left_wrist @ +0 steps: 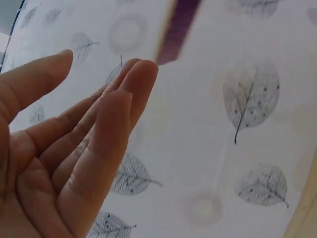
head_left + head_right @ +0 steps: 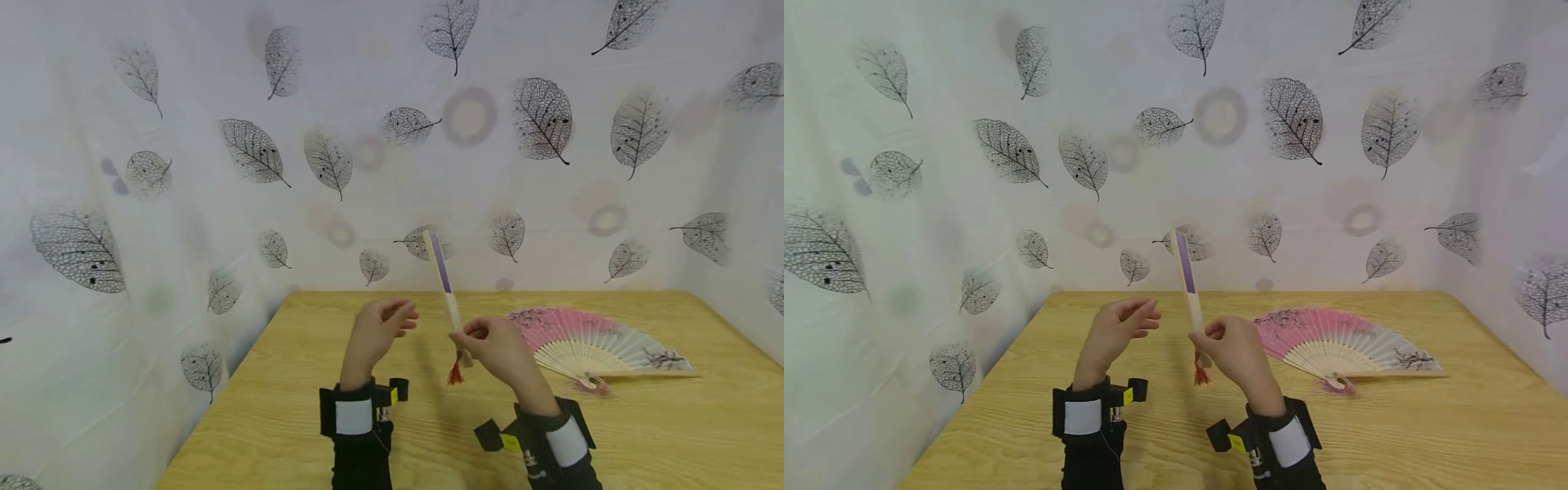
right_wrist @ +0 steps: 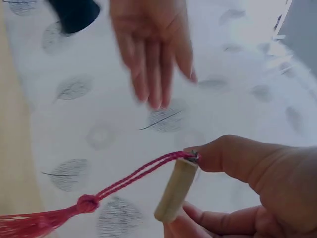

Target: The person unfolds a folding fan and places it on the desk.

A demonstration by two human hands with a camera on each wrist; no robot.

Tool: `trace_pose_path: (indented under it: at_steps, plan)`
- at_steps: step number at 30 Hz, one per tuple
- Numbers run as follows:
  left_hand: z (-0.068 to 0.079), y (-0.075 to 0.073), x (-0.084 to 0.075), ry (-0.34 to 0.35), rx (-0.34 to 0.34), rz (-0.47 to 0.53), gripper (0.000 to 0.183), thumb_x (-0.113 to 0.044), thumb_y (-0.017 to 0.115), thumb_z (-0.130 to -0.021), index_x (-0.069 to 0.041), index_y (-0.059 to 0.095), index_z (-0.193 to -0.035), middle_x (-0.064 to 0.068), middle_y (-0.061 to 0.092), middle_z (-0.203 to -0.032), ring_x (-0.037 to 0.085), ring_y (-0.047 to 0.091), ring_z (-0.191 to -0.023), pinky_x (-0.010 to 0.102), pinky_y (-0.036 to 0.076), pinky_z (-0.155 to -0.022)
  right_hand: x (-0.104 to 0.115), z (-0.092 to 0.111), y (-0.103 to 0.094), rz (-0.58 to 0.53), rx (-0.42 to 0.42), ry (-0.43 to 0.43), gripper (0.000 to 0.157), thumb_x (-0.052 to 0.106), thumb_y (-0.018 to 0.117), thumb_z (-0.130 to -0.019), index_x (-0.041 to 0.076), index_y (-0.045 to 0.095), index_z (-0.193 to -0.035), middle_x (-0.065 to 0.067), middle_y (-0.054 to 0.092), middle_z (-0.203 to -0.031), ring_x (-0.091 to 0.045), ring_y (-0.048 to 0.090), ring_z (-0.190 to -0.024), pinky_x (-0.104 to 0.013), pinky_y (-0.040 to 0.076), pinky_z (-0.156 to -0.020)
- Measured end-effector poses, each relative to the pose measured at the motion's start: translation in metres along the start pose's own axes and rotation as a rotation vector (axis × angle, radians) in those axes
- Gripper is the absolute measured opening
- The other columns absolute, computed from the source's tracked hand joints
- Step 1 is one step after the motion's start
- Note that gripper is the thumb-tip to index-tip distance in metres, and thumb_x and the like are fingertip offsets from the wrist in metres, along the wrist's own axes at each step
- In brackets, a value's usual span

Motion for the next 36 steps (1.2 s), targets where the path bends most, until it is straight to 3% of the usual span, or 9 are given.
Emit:
trace_pose_path:
  at_steps: [3, 6, 11, 14, 16, 19, 22, 30, 36]
  plan:
    - [-0.002, 0.031, -0.010, 0.028, 0.131, 0.051, 0.044, -0.039, 0.050, -0.088, -0.004, 0.060, -0.112, 0.015, 0.065, -0.102, 0.014, 0.062, -0.082, 0.031, 0.056, -0.072, 0.016, 0.009, -0.013, 0.047, -0.085, -0.049, 0.030, 0.036, 0.063, -0.079, 0.007, 0.062, -0.086, -0.003, 0.064, -0.078, -0.012, 0.055, -0.068, -0.030, 0.048, -0.056]
    - [-0.003, 0.049, -0.019, 0.066, 0.158, 0.100, 0.037, -0.033, 0.052, -0.088, -0.004, 0.062, -0.109, 0.017, 0.066, -0.097, 0.013, 0.062, -0.079, 0.031, 0.056, -0.070, 0.028, 0.016, -0.020, 0.073, -0.148, -0.088, 0.027, 0.031, 0.063, -0.079, 0.005, 0.061, -0.088, -0.004, 0.063, -0.078, -0.012, 0.054, -0.069, -0.032, 0.049, -0.058]
    - [-0.005, 0.053, -0.025, 0.082, 0.098, 0.234, 0.031, -0.021, 0.056, -0.086, -0.001, 0.062, -0.108, 0.021, 0.065, -0.095, 0.013, 0.061, -0.075, 0.032, 0.056, -0.072, 0.032, 0.019, -0.030, 0.042, -0.206, -0.108, 0.035, 0.034, 0.061, -0.080, 0.003, 0.060, -0.098, -0.008, 0.063, -0.085, -0.016, 0.056, -0.075, -0.036, 0.052, -0.066]
    - [-0.005, 0.054, -0.025, 0.076, 0.116, 0.334, 0.033, -0.019, 0.059, -0.084, 0.000, 0.061, -0.110, 0.021, 0.063, -0.104, 0.015, 0.062, -0.079, 0.031, 0.055, -0.075, 0.029, 0.018, -0.036, -0.057, -0.210, -0.111, 0.041, 0.038, 0.061, -0.081, 0.004, 0.062, -0.103, -0.012, 0.065, -0.092, -0.019, 0.059, -0.083, -0.039, 0.053, -0.073]
    - [-0.005, 0.058, -0.024, 0.073, 0.164, 0.354, 0.033, -0.019, 0.059, -0.083, 0.000, 0.061, -0.111, 0.020, 0.062, -0.108, 0.017, 0.062, -0.084, 0.031, 0.055, -0.077, 0.025, 0.017, -0.040, -0.128, -0.204, -0.106, 0.043, 0.039, 0.061, -0.080, 0.004, 0.062, -0.105, -0.013, 0.066, -0.096, -0.021, 0.060, -0.086, -0.039, 0.054, -0.075]
    - [-0.003, 0.066, -0.024, 0.075, 0.254, 0.328, 0.033, -0.017, 0.057, -0.085, 0.000, 0.060, -0.113, 0.021, 0.061, -0.111, 0.018, 0.061, -0.089, 0.032, 0.054, -0.080, 0.019, 0.015, -0.043, -0.184, -0.195, -0.082, 0.044, 0.038, 0.061, -0.080, 0.004, 0.063, -0.108, -0.015, 0.066, -0.099, -0.022, 0.061, -0.089, -0.040, 0.055, -0.076]
    - [-0.001, 0.073, -0.023, 0.067, 0.303, 0.292, 0.032, -0.015, 0.054, -0.087, -0.001, 0.059, -0.115, 0.022, 0.061, -0.111, 0.018, 0.061, -0.091, 0.032, 0.054, -0.080, 0.018, 0.014, -0.045, -0.169, -0.207, -0.072, 0.043, 0.034, 0.063, -0.080, 0.003, 0.062, -0.109, -0.016, 0.066, -0.100, -0.022, 0.061, -0.088, -0.041, 0.055, -0.076]
    - [0.002, 0.077, -0.029, 0.041, 0.267, 0.210, 0.029, -0.009, 0.048, -0.089, 0.004, 0.058, -0.112, 0.025, 0.062, -0.104, 0.020, 0.062, -0.085, 0.030, 0.055, -0.075, 0.021, 0.017, -0.045, -0.081, -0.312, -0.108, 0.032, 0.021, 0.066, -0.078, 0.000, 0.064, -0.102, -0.017, 0.067, -0.090, -0.020, 0.062, -0.077, -0.039, 0.055, -0.068]
    - [-0.002, 0.080, -0.023, 0.043, 0.216, 0.195, 0.028, -0.012, 0.049, -0.089, 0.002, 0.060, -0.111, 0.022, 0.064, -0.102, 0.017, 0.062, -0.083, 0.029, 0.056, -0.073, 0.018, 0.019, -0.047, -0.113, -0.421, -0.124, 0.031, 0.021, 0.068, -0.075, -0.001, 0.066, -0.097, -0.017, 0.068, -0.085, -0.020, 0.062, -0.072, -0.039, 0.056, -0.063]
Point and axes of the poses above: each hand's wrist, its own z-axis away from the middle knuckle, its own y-axis out of the palm, x = y × z, the point moved 9 cm from there along -z, towards the middle knuckle
